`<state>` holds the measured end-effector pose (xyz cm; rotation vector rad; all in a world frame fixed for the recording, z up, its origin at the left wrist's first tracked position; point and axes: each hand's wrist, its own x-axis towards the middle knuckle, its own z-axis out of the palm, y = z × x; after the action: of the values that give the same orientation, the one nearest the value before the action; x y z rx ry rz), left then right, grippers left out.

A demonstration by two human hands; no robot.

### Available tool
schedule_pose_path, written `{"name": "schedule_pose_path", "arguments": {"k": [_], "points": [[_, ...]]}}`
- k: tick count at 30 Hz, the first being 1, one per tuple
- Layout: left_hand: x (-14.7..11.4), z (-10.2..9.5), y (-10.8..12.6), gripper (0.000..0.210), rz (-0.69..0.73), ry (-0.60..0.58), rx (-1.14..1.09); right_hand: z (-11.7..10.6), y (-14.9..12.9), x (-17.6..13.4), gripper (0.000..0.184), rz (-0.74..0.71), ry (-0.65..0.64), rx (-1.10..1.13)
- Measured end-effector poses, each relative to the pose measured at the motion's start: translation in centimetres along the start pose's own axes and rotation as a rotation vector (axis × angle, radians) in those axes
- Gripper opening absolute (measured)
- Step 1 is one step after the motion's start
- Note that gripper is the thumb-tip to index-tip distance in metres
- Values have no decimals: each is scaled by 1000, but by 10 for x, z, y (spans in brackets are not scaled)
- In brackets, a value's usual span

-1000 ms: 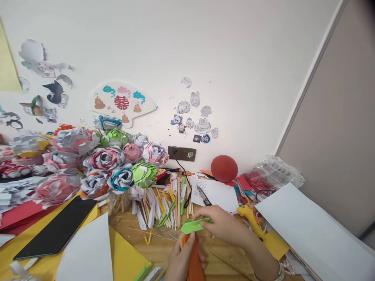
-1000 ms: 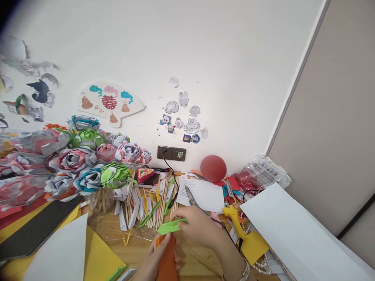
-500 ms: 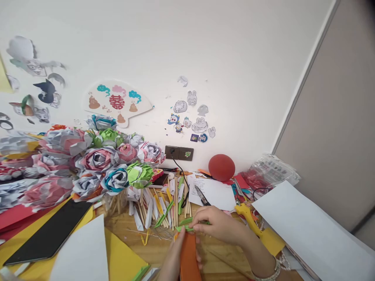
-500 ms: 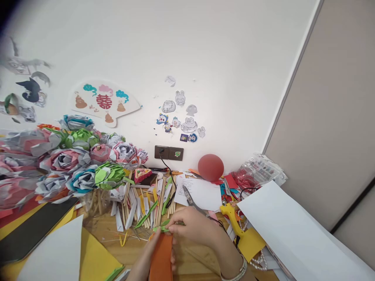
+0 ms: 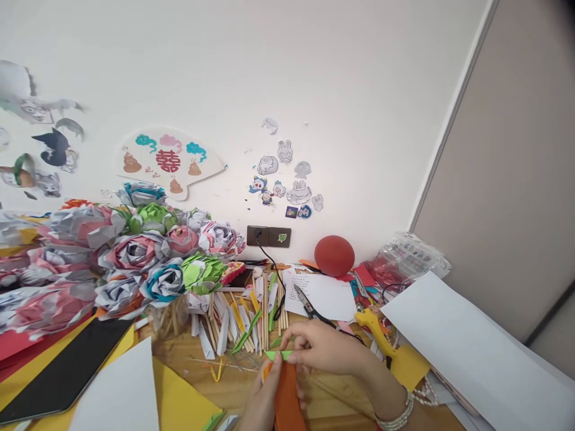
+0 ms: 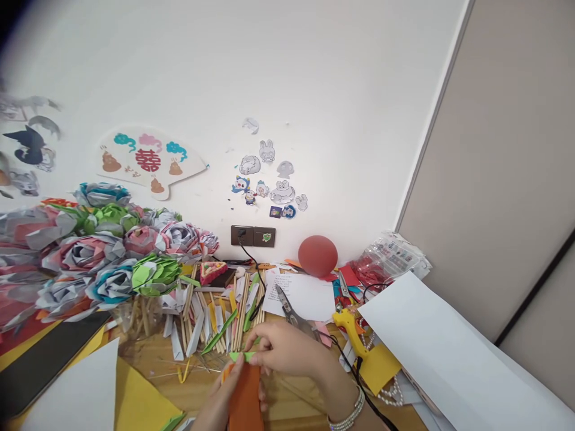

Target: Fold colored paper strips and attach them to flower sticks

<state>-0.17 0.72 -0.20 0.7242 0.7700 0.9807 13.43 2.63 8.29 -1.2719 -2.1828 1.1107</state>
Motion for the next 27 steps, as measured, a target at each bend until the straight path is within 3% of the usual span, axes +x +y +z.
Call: {"name": "schedule_pose_path", "arguments": {"k": [5, 12, 17, 23, 27], "points": [[-6, 5, 5, 41, 42, 37, -29, -15, -4, -10, 21, 61, -95, 3], [-8, 4, 10, 41, 33, 91, -93, -28, 8, -12, 16, 43, -50, 2], [-7, 5, 14, 38, 129, 173, -140, -31, 18, -13, 16, 85, 100, 104], [0, 2, 7, 42, 192, 148, -62, -23, 12, -11, 14, 67, 42, -22], [4, -1, 4, 48, 224, 112, 29, -24, 7, -13, 17, 60, 123, -26]]}}
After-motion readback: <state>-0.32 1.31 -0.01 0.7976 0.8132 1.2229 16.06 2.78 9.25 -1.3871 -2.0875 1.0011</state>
